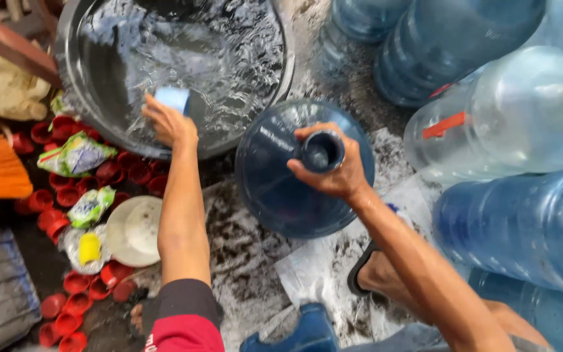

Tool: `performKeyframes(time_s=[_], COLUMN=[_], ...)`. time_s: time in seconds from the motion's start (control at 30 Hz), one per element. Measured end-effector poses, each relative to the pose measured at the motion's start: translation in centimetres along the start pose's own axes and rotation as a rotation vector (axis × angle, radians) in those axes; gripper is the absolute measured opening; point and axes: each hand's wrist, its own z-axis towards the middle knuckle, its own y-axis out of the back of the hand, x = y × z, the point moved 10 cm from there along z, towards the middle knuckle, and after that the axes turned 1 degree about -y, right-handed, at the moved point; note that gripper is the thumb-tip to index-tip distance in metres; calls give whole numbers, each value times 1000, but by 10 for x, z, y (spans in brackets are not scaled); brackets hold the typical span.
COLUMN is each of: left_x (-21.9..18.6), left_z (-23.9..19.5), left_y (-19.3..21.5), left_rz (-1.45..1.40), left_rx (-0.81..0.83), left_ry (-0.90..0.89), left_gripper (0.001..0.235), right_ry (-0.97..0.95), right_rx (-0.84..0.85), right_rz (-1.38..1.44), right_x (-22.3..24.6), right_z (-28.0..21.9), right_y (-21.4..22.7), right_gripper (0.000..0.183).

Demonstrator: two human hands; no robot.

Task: The person scrubs the exterior of a large blue water container with a brush and soap, then rinses it with water from a nearby basin using a cup. They then use a long white tube to fill the container with water, shaking it to clean the interior, and repeat the rinsing and filling process.

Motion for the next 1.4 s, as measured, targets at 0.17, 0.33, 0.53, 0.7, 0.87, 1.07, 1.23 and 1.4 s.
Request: performKeyframes(time_s=[0.17, 0.33, 0.53, 0.7, 0.87, 1.07, 1.23, 1.4], left_x=[19, -33, -136, -173, -190, -188, -186, -185], left_z=[-1, -47, -130, -173, -222, -233, -227, -215], left_y=[-92, -63, 79, 136, 211, 227, 237, 239], left_rz=[-249, -1131, -1283, -1300, -1083, -973, -968, -1049], left_rx=[385, 754, 996, 935, 870, 774, 704, 596], left_ry=[174, 572, 342, 211, 88, -83, -177, -392], left_gripper=[67, 45, 42, 61, 53, 71, 70, 67], right_ry=[12, 129, 197, 60, -20, -7, 24, -56], right_rx=[-36, -120, -112, -38, -193, -302, -174, 43], right_rz=[0, -2, -69, 156, 119, 91, 34, 23], right_x=[5, 9, 3, -1, 21, 33, 37, 17], right_z=[0, -7, -18, -9, -12, -22, -11, -11], right_y=[4, 9, 13, -4, -5, -4, -20, -32], right_gripper=[47, 66, 70, 38, 38, 52, 46, 24])
